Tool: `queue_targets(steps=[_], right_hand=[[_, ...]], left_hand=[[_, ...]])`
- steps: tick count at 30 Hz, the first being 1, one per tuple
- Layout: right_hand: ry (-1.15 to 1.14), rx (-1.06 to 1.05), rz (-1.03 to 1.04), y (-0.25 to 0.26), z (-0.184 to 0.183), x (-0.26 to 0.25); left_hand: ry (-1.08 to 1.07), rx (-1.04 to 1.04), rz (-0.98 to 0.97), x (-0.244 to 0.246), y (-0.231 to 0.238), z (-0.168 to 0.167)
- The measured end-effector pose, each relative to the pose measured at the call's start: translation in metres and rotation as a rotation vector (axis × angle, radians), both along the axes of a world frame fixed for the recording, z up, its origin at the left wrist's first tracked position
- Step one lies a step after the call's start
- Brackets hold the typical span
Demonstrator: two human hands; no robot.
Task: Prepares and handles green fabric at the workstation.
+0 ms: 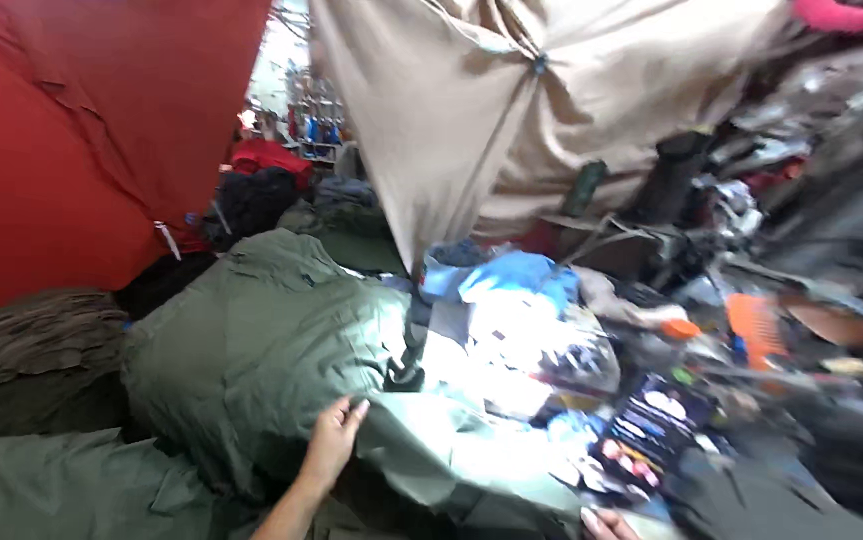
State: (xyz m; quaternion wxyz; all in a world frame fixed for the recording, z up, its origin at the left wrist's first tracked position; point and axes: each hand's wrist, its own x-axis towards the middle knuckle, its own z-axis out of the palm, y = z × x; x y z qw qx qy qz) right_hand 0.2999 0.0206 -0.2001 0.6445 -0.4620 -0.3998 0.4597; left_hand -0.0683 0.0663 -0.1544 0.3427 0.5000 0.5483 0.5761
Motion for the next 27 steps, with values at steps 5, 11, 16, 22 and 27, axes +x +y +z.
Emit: queue_targets(steps=[5, 11, 16, 22, 27], right_hand=[[-0.629, 0.114, -0.281, -0.014, 0.019, 0.024], [-0.624, 0.516, 0.34, 0.022, 0.122, -0.045], [-0.607, 0.631, 0.64, 0.021, 0.129, -0.091], [-0.297, 0.331, 0.52, -0.004, 0.068, -0.113], [-0.287, -0.16, 0.282, 0.03, -0.019, -0.116]], left_hand=[[0.302, 0.389, -0.146, 0.028, 0.013, 0.023], [0.683, 0.84, -0.73, 0.062, 0.001, 0.11], [0.595, 0.963, -0.816, 0.012, -0.002, 0.214], [0.769, 0.983, -0.838, 0.009, 0.097, 0.217], [0.855, 0.466, -0.862, 0.057, 0.175, 0.105]])
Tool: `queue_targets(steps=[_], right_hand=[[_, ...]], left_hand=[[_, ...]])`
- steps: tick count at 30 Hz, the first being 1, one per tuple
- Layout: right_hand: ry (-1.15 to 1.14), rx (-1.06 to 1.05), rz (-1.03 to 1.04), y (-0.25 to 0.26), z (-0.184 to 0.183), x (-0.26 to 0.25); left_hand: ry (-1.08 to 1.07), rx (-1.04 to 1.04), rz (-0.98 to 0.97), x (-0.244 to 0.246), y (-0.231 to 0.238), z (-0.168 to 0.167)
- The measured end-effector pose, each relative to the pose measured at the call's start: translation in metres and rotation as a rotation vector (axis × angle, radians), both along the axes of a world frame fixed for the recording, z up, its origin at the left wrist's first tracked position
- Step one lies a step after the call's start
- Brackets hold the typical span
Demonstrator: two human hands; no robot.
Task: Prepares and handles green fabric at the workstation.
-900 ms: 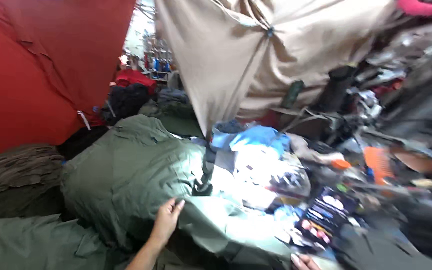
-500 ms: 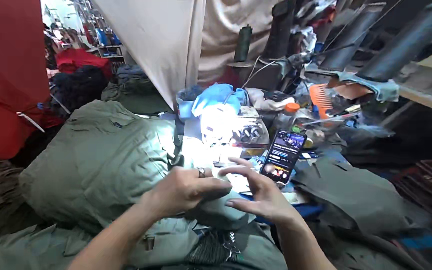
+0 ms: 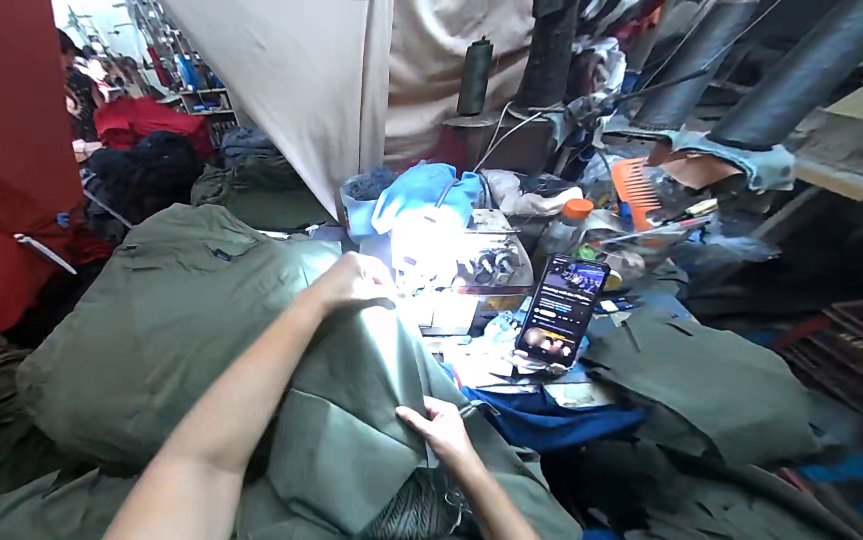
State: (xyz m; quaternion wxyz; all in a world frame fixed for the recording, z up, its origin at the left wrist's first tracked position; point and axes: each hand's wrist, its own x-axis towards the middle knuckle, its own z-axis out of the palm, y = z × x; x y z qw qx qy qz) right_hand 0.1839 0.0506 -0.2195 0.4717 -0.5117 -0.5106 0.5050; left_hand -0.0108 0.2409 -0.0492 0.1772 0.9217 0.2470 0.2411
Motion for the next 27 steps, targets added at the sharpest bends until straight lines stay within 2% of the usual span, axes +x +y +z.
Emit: queue_targets(steps=[2, 5, 10, 12, 15, 18, 21, 24, 27], right_hand=[[-0.172, -0.071, -0.01, 0.013, -0.021, 0.007], [-0.352, -0.037, -0.014, 0.029, -0.008, 0.014], [-0.219, 0.2, -0.246, 0.06, 0.029, 0.004], [-0.283, 0.224, -0.362, 0.062, 0.041, 0.001], [-0.331, 0.316, -0.481, 0.067, 0.037, 0.0], [-0.295, 0.249, -0.414, 0.075, 0.037, 0.005], [-0.133, 0.081, -0.201, 0.075, 0.042, 0.012], [-0.004, -0.011, -0.064, 0.063, 0.04, 0.014], [0.092, -0.007, -0.04, 0.053, 0.035, 0.011]], left_hand=[[0.086, -0.105, 0.136, 0.009, 0.005, -0.025], [0.081, -0.146, 0.246, 0.012, 0.003, -0.041], [-0.04, -0.204, 0.304, 0.012, -0.016, -0.033], [-0.121, -0.173, 0.342, 0.017, -0.018, -0.036], [-0.194, -0.136, 0.431, 0.027, -0.016, -0.051], [-0.096, -0.071, 0.504, 0.038, -0.017, -0.058], [-0.016, -0.051, 0.508, 0.04, -0.022, -0.053], [-0.073, -0.055, 0.482, 0.038, -0.036, -0.049], [-0.133, -0.068, 0.483, 0.038, -0.045, -0.051]])
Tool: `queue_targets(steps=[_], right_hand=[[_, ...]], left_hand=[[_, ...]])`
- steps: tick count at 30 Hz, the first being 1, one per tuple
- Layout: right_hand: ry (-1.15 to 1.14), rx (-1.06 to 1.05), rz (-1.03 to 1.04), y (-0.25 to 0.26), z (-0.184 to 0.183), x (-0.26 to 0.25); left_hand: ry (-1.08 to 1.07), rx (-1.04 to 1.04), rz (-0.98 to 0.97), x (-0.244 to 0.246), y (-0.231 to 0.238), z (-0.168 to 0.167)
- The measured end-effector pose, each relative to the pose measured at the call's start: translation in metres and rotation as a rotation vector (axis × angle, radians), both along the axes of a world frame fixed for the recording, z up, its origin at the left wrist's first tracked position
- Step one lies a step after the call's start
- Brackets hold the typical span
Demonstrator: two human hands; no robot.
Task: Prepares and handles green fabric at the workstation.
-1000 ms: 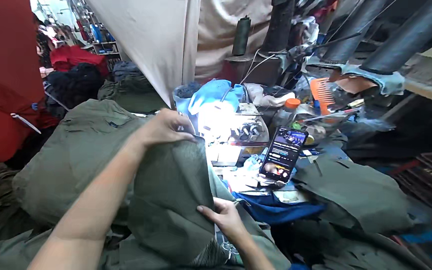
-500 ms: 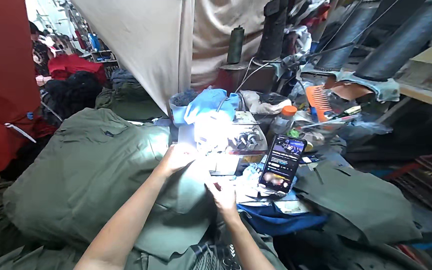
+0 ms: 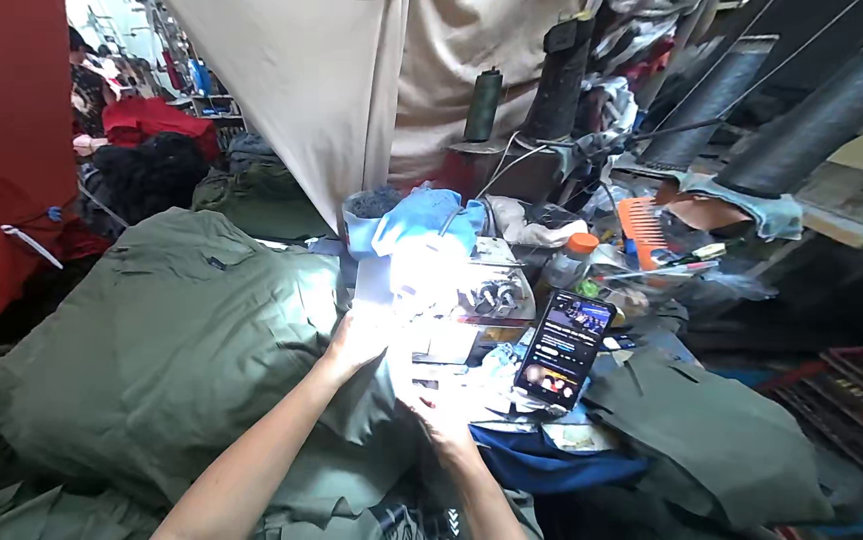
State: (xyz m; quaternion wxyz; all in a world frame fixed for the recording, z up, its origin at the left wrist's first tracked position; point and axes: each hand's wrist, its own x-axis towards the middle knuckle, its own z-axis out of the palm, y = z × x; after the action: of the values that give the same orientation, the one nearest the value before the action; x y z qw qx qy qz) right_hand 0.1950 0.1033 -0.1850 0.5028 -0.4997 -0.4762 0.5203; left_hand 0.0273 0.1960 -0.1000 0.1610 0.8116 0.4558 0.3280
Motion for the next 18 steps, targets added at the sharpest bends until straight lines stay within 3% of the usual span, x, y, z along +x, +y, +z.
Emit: queue_targets(steps=[4, 11, 18], right_hand=[[0.032, -0.031, -0.02, 0.001, 0.004, -0.003], [-0.037, -0.023, -0.057, 0.01, 0.012, -0.002], [-0.028, 0.016, -0.115, 0.02, 0.011, -0.014]], left_hand=[[-0.073, 0.016, 0.027, 0.003, 0.009, -0.007], [0.019, -0.232, 0.151, 0.01, 0.018, 0.012], [0.096, -0.285, 0.084, -0.002, 0.052, 0.014]])
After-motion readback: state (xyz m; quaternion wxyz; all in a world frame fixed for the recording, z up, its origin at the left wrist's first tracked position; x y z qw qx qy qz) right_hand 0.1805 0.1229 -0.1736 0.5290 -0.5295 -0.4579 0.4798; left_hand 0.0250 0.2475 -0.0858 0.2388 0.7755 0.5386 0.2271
